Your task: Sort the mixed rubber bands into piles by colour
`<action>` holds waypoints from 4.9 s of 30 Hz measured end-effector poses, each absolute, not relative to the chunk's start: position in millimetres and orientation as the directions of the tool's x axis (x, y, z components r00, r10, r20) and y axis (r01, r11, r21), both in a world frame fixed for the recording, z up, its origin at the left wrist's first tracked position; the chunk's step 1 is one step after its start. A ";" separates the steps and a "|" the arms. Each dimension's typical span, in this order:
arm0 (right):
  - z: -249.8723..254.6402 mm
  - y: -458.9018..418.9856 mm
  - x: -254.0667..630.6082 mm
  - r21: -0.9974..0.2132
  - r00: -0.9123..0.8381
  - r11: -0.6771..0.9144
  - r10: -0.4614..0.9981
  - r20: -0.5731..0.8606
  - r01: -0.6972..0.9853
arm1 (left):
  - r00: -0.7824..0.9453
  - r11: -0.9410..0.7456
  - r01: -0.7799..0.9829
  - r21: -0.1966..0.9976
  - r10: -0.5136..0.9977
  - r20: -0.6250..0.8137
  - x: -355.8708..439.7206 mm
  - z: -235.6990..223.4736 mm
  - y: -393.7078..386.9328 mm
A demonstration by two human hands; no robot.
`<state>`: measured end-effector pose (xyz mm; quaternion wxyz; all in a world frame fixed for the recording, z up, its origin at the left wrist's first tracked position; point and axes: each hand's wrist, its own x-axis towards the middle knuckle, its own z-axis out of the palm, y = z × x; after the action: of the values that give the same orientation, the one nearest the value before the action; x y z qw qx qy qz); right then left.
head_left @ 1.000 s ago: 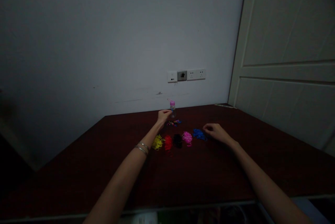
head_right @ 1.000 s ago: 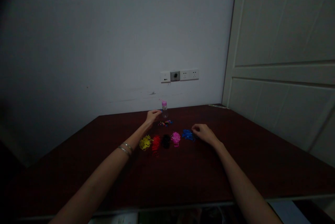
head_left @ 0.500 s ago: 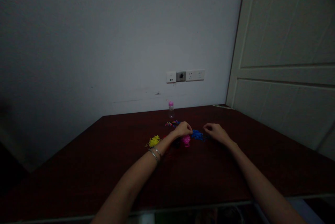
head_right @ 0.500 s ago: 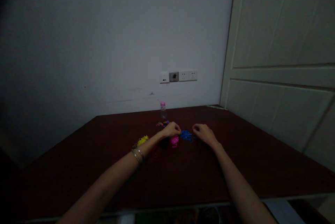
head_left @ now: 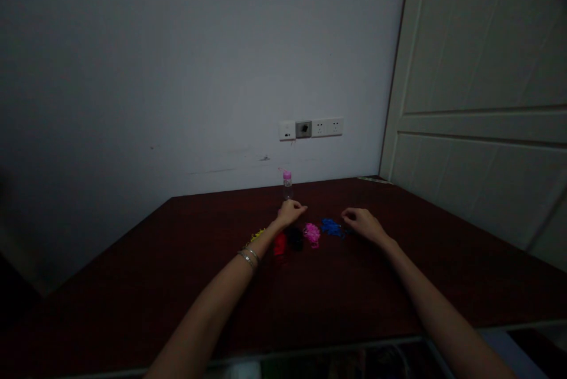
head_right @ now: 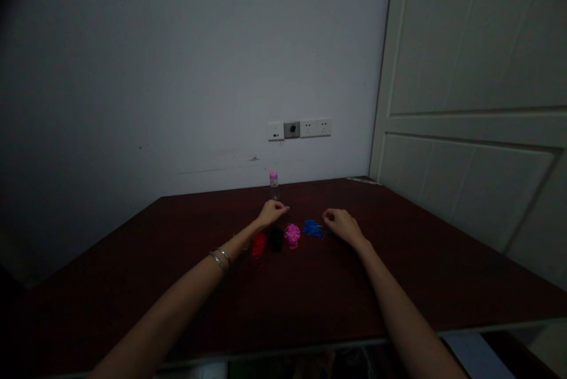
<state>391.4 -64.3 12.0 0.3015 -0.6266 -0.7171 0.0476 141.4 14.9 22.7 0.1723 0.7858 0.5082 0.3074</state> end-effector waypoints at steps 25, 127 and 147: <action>20.8 15.1 327.5 -0.390 -0.272 0.379 0.914 0.302 0.839 | -0.163 -0.099 0.738 0.667 0.934 0.318 -16.5 -12.8 47.5; 2.2 -41.8 391.5 -0.477 -0.259 0.403 0.904 0.339 0.781 | 0.121 -0.202 0.932 0.301 0.957 0.265 69.8 4.8 37.1; -1.6 -40.5 396.0 -0.463 -0.232 0.385 0.906 0.354 0.798 | -0.139 -0.237 0.500 0.833 0.927 0.347 73.9 31.7 49.4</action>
<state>396.0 -40.5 -1.6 0.2917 -0.5467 -0.7794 0.0923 73.9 49.4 31.7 0.2199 0.6182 0.5771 0.4862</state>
